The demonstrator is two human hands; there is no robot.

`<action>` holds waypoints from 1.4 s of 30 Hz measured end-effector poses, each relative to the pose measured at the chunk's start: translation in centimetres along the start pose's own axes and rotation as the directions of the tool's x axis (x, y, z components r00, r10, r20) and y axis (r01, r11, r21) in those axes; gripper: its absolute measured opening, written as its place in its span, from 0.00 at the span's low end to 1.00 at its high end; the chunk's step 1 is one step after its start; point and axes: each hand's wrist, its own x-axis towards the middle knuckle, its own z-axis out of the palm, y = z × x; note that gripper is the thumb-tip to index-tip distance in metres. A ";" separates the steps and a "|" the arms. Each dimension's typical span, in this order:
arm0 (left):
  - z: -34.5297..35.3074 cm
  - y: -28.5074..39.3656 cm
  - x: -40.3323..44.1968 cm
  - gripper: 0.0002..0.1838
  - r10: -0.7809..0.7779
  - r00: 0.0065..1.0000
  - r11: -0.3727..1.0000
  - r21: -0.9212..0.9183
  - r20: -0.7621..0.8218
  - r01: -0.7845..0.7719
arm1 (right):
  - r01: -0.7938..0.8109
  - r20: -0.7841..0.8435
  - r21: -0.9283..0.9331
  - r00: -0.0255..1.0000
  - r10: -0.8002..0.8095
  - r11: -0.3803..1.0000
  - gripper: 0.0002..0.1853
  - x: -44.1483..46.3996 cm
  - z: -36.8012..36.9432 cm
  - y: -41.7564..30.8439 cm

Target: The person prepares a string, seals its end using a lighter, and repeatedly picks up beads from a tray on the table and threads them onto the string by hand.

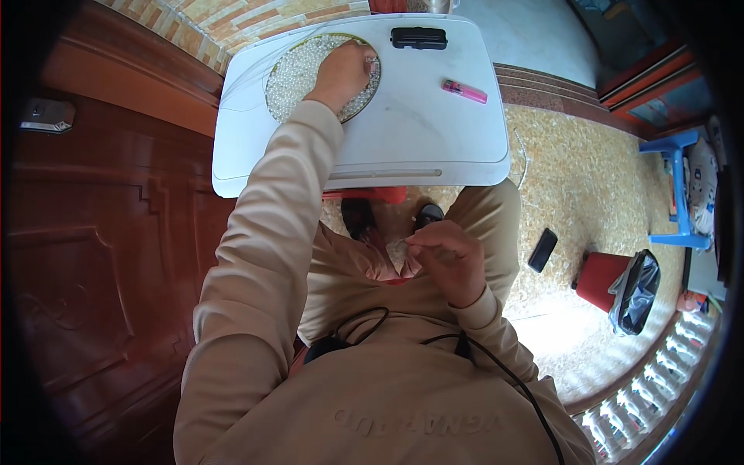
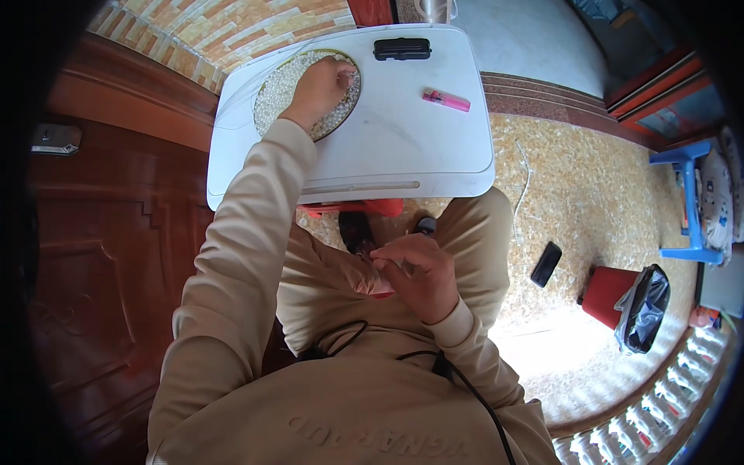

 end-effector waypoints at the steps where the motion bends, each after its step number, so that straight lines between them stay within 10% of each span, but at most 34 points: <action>1: 0.2 0.1 0.2 0.07 0.004 1.000 1.000 -0.003 0.002 -0.004 | -0.001 -0.005 -0.001 1.000 0.001 1.000 0.12 -0.1 0.0 0.0; 16: -1.4 -1.0 -1.6 0.05 -0.182 0.983 0.961 -0.211 -0.005 0.177 | 0.068 -0.073 -0.018 0.995 -0.069 0.998 0.10 -0.6 0.4 0.8; 20: -4.1 2.0 -5.1 0.06 -0.387 0.913 0.658 -0.654 0.131 0.373 | -0.136 -0.062 0.177 0.987 0.149 0.975 0.08 -1.1 0.3 0.0; 30: -7.5 13.5 -19.9 0.06 -0.519 0.779 0.105 -0.878 0.353 0.467 | -0.312 -0.037 0.209 0.945 0.326 0.927 0.06 -0.4 0.9 -0.8; 42: -8.5 16.8 -23.1 0.10 -0.583 0.788 0.080 -0.951 0.197 0.298 | -0.330 0.009 0.271 0.940 0.341 0.904 0.06 -0.2 1.3 -1.2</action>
